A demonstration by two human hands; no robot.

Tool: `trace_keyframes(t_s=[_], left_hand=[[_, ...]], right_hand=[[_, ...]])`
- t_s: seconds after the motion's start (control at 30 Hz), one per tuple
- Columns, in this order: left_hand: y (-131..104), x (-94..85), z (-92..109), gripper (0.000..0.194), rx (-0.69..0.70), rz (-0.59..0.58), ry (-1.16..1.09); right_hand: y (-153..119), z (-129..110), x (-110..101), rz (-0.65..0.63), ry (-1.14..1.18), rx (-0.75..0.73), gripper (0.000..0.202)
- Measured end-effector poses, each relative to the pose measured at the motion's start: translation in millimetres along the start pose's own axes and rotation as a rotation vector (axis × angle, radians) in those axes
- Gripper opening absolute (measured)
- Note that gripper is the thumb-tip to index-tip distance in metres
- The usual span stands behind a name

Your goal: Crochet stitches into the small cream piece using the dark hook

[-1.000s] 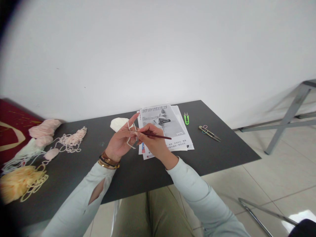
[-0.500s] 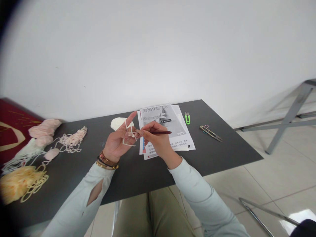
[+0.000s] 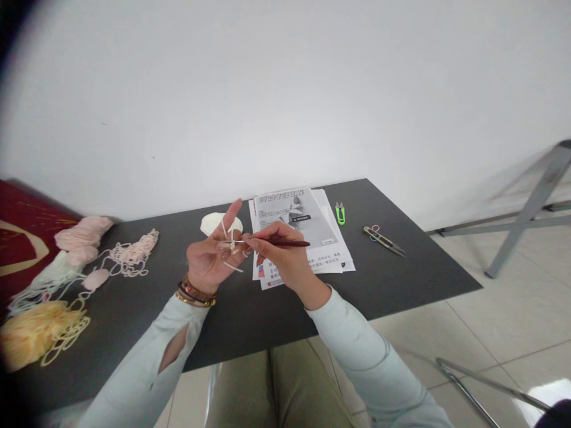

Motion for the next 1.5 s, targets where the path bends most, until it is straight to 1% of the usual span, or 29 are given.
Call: trace_keyframes(t_s=[0.2,0.3,0.4,0.5,0.63,0.73,0.83,0.9,0.97,1.03,1.07,1.13,1.17,1.2,1.3,1.37,1.4,1.43,1.5], left_hand=[[0,0.3,1,0.073,0.005,-0.02,-0.055],[0,0.1,2,0.073,0.012,-0.051,-0.058],[-1,0.4,4,0.073,0.049,-0.087,-0.019],[-3,1.2,7,0.069,0.115,-0.101,0.064],[-4,0.8,13,0.074,0.252,-0.067,0.216],[-5,-0.3,14,0.077,0.324,-0.035,0.314],[-5,-1.7,15,0.078,0.382,0.019,0.358],[-4,-3.3,15,0.079,0.397,0.063,0.357],[-3,-5.1,13,0.079,0.366,0.068,0.333],[-1,-6.7,11,0.073,0.267,0.014,0.32],[0,-7.5,11,0.065,0.203,-0.028,0.325],[2,-10.3,10,0.041,0.048,-0.103,0.377],[3,-12.2,12,0.031,0.015,-0.121,0.398],[3,-14.5,14,0.028,-0.007,-0.127,0.415],[6,-22.0,19,0.035,-0.075,-0.123,0.469],[7,-27.6,19,0.037,-0.122,-0.11,0.527],[8,-30.9,19,0.035,-0.151,-0.096,0.565],[9,-34.8,19,0.029,-0.179,-0.073,0.602],[11,-44.1,24,0.022,-0.175,0.014,0.633]], right_hand=[[-1,-1,4,0.01,0.067,0.011,0.016],[-1,-1,6,0.003,0.129,0.066,0.016],[-1,2,5,0.0,0.189,0.146,0.018],[0,4,3,0.007,0.229,0.178,0.019],[2,4,0,0.063,0.249,0.164,0.019],[2,1,1,0.102,0.217,0.127,0.02],[1,-1,1,0.134,0.172,0.072,0.019],[1,-1,1,0.148,0.165,0.057,0.02],[1,1,1,0.148,0.185,0.086,0.022],[3,3,0,0.142,0.22,0.14,0.023],[4,5,-1,0.139,0.239,0.17,0.022],[6,7,-4,0.141,0.285,0.229,0.021],[7,8,-6,0.144,0.308,0.262,0.02],[7,10,-7,0.145,0.327,0.296,0.019],[9,12,-10,0.134,0.347,0.379,0.018],[9,13,-10,0.117,0.349,0.419,0.016],[10,14,-10,0.104,0.35,0.439,0.015],[10,14,-10,0.09,0.349,0.46,0.014],[10,14,-9,0.061,0.338,0.495,0.014]])
Point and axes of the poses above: each hand's wrist, its own y-axis towards the middle knuckle, its own x-axis out of the palm, z = x × y, the point moved 4 cm from there along y, towards the middle knuckle, and after that the axes turned 4 degrees about z, right-handed, at the moved point
